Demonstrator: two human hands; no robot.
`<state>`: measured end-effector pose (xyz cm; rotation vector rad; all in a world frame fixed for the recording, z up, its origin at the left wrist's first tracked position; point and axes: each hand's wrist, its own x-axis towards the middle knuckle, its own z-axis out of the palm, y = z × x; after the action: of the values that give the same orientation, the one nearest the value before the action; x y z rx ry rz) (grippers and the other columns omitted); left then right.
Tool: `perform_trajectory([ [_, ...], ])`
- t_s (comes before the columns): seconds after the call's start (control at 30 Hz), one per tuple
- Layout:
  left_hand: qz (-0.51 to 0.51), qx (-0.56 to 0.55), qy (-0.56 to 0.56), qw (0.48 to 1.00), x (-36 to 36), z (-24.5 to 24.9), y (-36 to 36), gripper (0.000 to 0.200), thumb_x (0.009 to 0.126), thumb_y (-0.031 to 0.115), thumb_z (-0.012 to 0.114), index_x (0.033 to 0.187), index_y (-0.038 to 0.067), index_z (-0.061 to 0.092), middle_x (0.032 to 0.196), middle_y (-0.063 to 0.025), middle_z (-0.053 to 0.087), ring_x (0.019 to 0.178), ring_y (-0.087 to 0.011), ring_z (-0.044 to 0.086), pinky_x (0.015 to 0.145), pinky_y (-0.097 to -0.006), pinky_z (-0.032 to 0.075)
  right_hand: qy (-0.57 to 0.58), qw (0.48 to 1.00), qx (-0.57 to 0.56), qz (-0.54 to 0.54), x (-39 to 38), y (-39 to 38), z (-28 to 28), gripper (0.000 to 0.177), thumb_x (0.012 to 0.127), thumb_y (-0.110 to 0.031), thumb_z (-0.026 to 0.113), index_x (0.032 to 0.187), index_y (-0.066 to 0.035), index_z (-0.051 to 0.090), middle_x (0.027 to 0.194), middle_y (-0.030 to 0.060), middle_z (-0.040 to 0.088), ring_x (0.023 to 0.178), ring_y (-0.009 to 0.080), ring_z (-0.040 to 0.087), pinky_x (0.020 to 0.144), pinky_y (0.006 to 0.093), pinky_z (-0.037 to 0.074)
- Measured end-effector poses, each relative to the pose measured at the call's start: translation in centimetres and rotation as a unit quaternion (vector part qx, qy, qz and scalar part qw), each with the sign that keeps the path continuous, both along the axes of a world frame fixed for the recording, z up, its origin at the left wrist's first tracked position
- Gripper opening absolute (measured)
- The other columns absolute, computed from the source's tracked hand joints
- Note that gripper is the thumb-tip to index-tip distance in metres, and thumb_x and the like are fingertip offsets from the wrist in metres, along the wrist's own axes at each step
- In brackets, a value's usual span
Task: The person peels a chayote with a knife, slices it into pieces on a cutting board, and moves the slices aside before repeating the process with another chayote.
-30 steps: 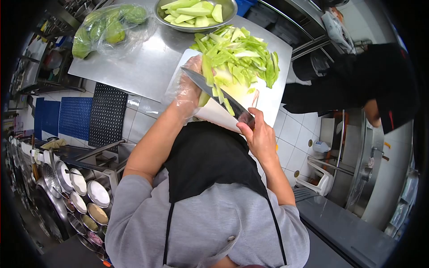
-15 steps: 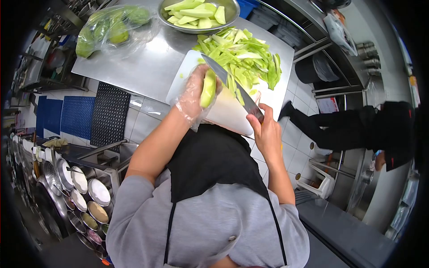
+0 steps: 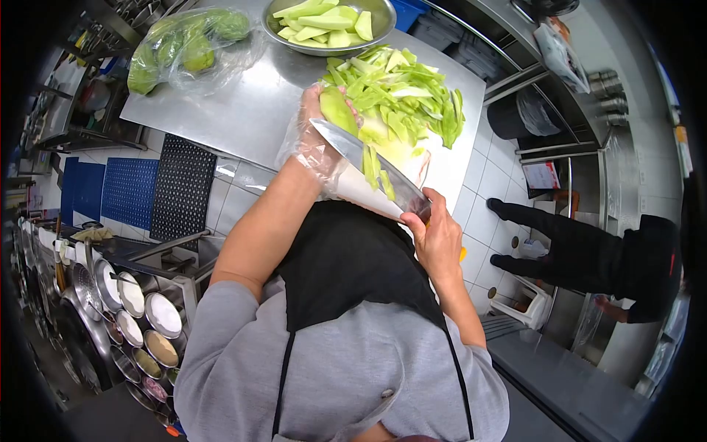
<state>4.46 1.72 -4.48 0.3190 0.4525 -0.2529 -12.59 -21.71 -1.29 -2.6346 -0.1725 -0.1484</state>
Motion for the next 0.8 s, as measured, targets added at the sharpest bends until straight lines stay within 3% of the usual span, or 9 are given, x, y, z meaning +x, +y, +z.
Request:
perform_trajectory([
  [0.07, 0.003, 0.001, -0.004, 1.000, 0.0, -0.5, -0.2, 0.039, 0.097, 0.044, 0.053, 0.101, 0.006, 0.063, 0.077, -0.0087, 0.061, 0.067, -0.0218, 0.061, 0.063, -0.0351, 0.054, -0.008, 1.000, -0.010, 0.002, -0.1, 0.2, 0.3, 0.065, 0.095, -0.052, 0.069, 0.130, 0.001, 0.055, 0.081, 0.0185, 0.069, 0.068, 0.0351, 0.069, 0.063, 0.0423, 0.054],
  [0.17, 0.030, 0.067, -0.017, 0.997, -0.6, 0.3, -0.7, 0.040, 0.097, 0.045, 0.053, 0.104, 0.007, 0.063, 0.080, -0.0075, 0.061, 0.069, -0.0211, 0.060, 0.065, -0.0352, 0.054, -0.035, 0.999, -0.021, 0.000, -0.1, 0.2, 0.1, 0.064, 0.095, -0.051, 0.070, 0.130, 0.001, 0.055, 0.082, 0.0191, 0.069, 0.069, 0.0357, 0.069, 0.064, 0.0429, 0.055],
  [0.37, 0.058, 0.067, 0.010, 0.996, -1.3, 1.4, -0.9, 0.041, 0.098, 0.046, 0.055, 0.108, 0.007, 0.061, 0.084, -0.0068, 0.060, 0.073, -0.0212, 0.058, 0.071, -0.0365, 0.054, -0.020, 1.000, -0.023, -0.005, 0.0, 0.3, 0.3, 0.064, 0.094, -0.051, 0.071, 0.130, 0.000, 0.055, 0.081, 0.0190, 0.070, 0.068, 0.0366, 0.070, 0.063, 0.0435, 0.055],
  [0.47, 0.046, 0.048, 0.012, 0.998, -2.1, 3.3, -1.5, 0.041, 0.098, 0.046, 0.055, 0.107, 0.007, 0.061, 0.084, -0.0071, 0.059, 0.073, -0.0217, 0.058, 0.072, -0.0366, 0.054, 0.012, 0.999, -0.026, -0.017, 0.8, 0.6, 0.2, 0.074, 0.090, -0.056, 0.072, 0.130, 0.003, 0.055, 0.095, 0.0234, 0.072, 0.070, 0.0378, 0.071, 0.059, 0.0441, 0.056],
  [0.57, 0.022, 0.077, -0.012, 0.997, -2.4, 1.8, -2.0, 0.040, 0.097, 0.045, 0.057, 0.108, 0.007, 0.061, 0.084, -0.0072, 0.059, 0.073, -0.0218, 0.059, 0.072, -0.0366, 0.054, -0.006, 1.000, 0.014, -0.003, 1.7, 1.0, -0.2, 0.073, 0.090, -0.056, 0.073, 0.130, 0.003, 0.054, 0.094, 0.0243, 0.072, 0.070, 0.0393, 0.071, 0.062, 0.0458, 0.057],
  [0.8, 0.011, 0.006, -0.032, 0.999, -1.8, 0.5, -0.5, 0.035, 0.097, 0.042, 0.061, 0.108, 0.009, 0.063, 0.086, -0.0080, 0.062, 0.075, -0.0208, 0.062, 0.073, -0.0342, 0.056, 0.040, 0.999, 0.002, -0.006, 1.4, 0.4, 0.2, 0.069, 0.094, -0.055, 0.069, 0.130, 0.002, 0.053, 0.089, 0.0257, 0.072, 0.074, 0.0435, 0.072, 0.064, 0.0484, 0.057],
])
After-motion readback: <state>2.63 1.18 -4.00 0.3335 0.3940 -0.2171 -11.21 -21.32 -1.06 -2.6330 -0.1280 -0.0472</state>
